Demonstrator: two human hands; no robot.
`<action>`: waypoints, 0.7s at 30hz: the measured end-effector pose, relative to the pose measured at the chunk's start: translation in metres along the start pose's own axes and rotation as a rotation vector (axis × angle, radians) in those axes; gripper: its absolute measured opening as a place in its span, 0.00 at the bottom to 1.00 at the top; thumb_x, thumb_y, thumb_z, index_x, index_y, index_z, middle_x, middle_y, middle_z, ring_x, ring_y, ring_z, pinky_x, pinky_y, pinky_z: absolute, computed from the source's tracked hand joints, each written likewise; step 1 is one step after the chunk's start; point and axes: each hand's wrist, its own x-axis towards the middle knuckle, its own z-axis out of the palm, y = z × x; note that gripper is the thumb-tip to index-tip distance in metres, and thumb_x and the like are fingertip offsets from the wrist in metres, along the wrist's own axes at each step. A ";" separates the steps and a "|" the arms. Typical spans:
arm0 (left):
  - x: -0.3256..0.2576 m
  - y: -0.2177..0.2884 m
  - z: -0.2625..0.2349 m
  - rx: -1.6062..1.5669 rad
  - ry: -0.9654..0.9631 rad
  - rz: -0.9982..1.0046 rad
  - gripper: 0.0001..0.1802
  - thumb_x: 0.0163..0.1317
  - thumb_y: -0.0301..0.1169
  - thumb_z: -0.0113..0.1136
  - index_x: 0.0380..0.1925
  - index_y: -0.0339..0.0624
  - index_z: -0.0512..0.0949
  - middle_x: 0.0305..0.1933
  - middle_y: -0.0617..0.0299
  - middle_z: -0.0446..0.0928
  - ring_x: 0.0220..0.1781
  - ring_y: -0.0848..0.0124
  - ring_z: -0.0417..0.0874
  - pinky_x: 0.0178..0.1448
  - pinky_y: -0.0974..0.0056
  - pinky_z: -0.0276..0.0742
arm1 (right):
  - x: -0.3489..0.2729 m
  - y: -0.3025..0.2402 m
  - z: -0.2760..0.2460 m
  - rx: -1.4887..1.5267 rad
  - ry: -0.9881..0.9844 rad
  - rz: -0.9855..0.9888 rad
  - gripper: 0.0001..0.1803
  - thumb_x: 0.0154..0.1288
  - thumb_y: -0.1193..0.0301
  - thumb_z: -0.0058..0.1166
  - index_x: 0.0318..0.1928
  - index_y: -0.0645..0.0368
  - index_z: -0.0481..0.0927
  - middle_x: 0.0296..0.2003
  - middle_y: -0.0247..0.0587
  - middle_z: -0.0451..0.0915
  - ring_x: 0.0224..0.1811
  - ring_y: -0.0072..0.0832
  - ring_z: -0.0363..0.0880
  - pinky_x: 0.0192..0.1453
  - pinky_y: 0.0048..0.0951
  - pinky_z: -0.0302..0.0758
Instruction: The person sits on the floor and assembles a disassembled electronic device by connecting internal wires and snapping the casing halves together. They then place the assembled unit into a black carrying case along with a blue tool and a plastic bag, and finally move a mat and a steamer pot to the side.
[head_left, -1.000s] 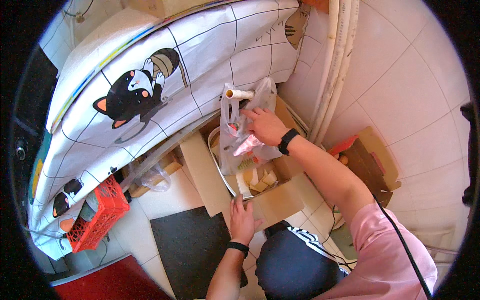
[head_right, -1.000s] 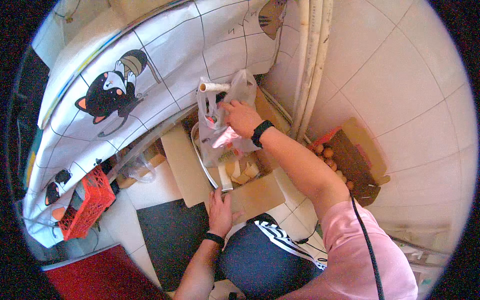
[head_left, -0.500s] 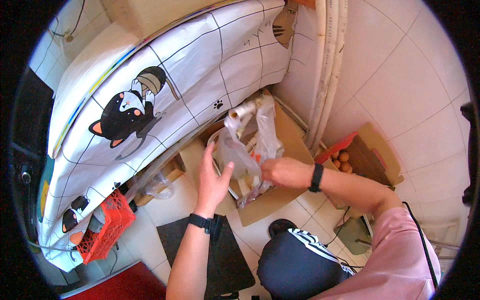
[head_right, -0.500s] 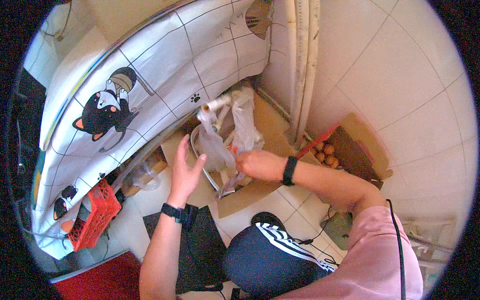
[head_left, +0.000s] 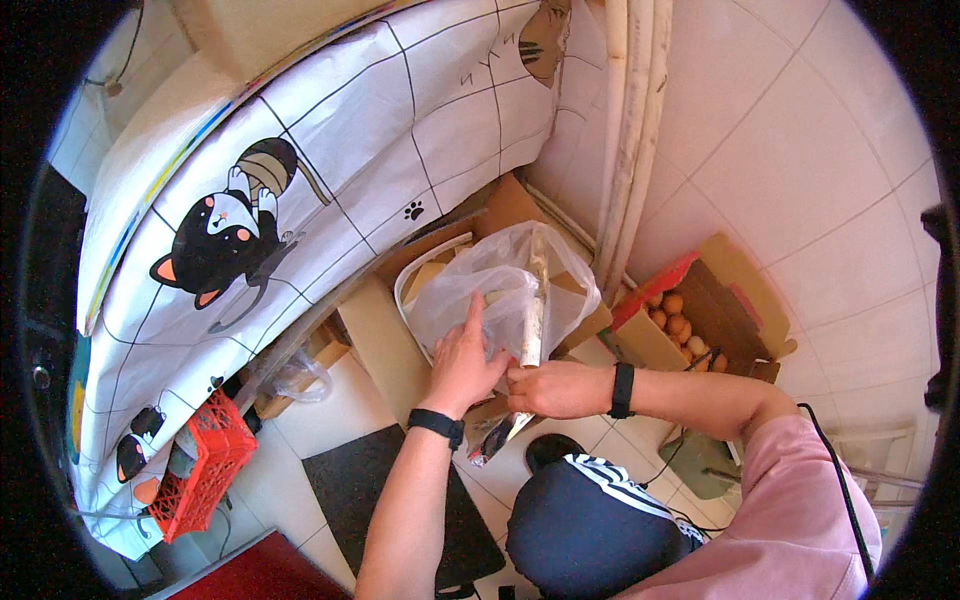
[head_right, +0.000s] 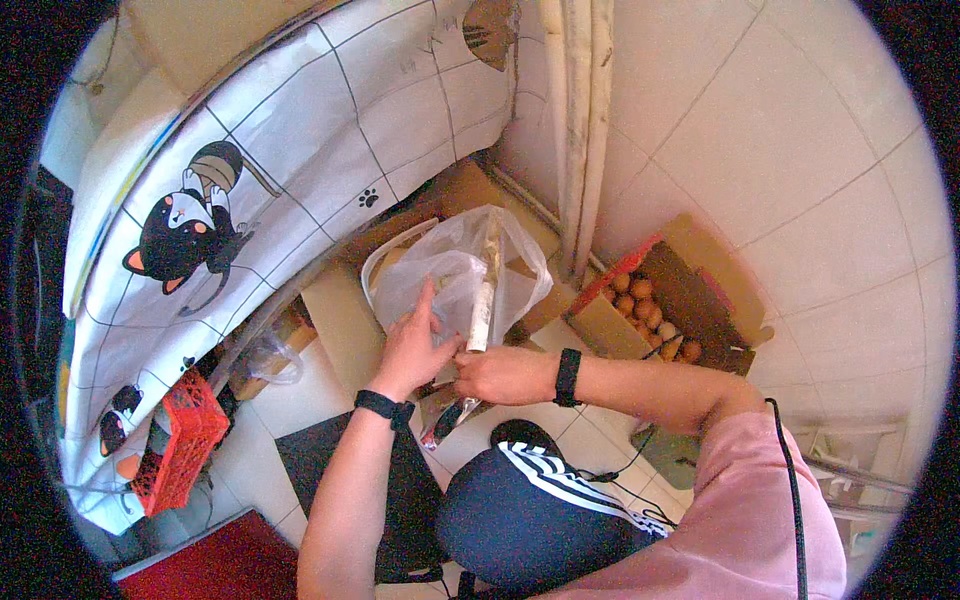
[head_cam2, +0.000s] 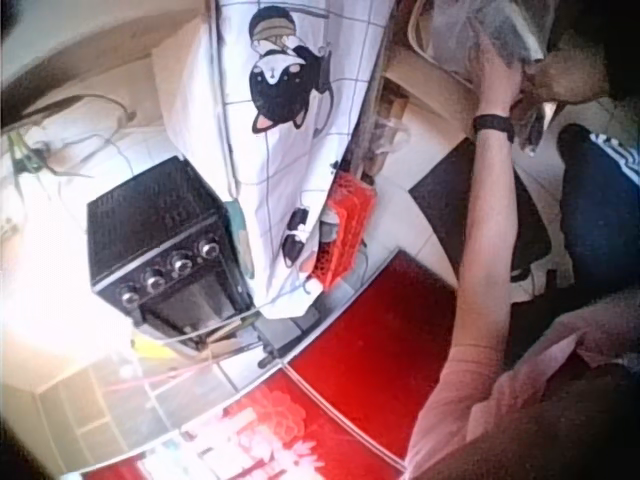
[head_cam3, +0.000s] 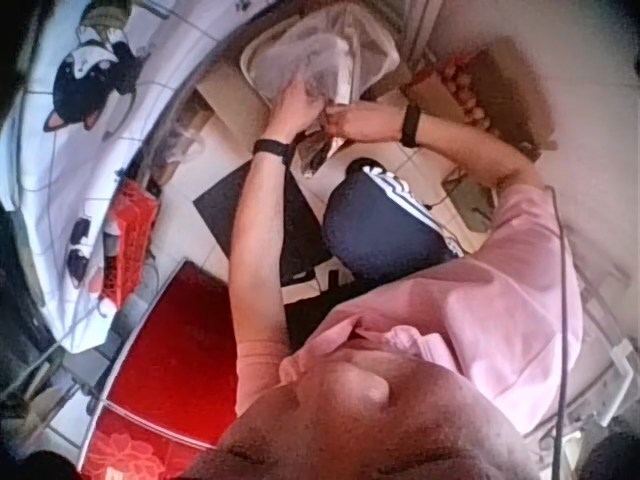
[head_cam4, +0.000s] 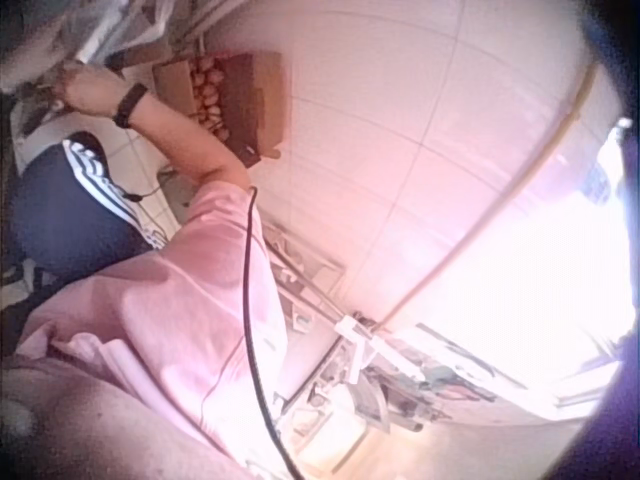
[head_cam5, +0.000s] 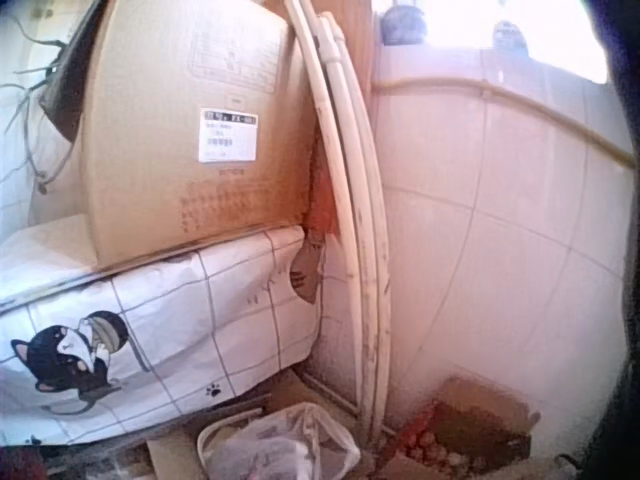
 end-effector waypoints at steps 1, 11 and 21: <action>0.001 0.003 0.003 0.071 0.060 0.021 0.30 0.54 0.31 0.68 0.60 0.43 0.77 0.55 0.51 0.78 0.58 0.50 0.76 0.65 0.49 0.68 | -0.001 -0.004 0.002 -0.018 0.009 -0.007 0.07 0.62 0.71 0.54 0.39 0.60 0.75 0.38 0.45 0.75 0.49 0.41 0.75 0.53 0.39 0.79; -0.026 0.003 -0.058 -1.053 0.417 -0.039 0.10 0.76 0.36 0.54 0.46 0.42 0.75 0.25 0.68 0.73 0.26 0.78 0.72 0.36 0.70 0.71 | -0.032 -0.026 0.001 0.203 0.021 0.310 0.07 0.64 0.74 0.54 0.43 0.59 0.76 0.39 0.51 0.79 0.44 0.49 0.82 0.49 0.47 0.80; -0.061 0.001 -0.083 -1.044 0.166 -0.175 0.17 0.72 0.25 0.52 0.59 0.42 0.69 0.29 0.70 0.70 0.25 0.80 0.68 0.40 0.66 0.80 | 0.007 0.019 -0.064 0.052 0.379 0.682 0.21 0.61 0.75 0.60 0.57 0.60 0.79 0.36 0.56 0.83 0.42 0.46 0.85 0.46 0.40 0.80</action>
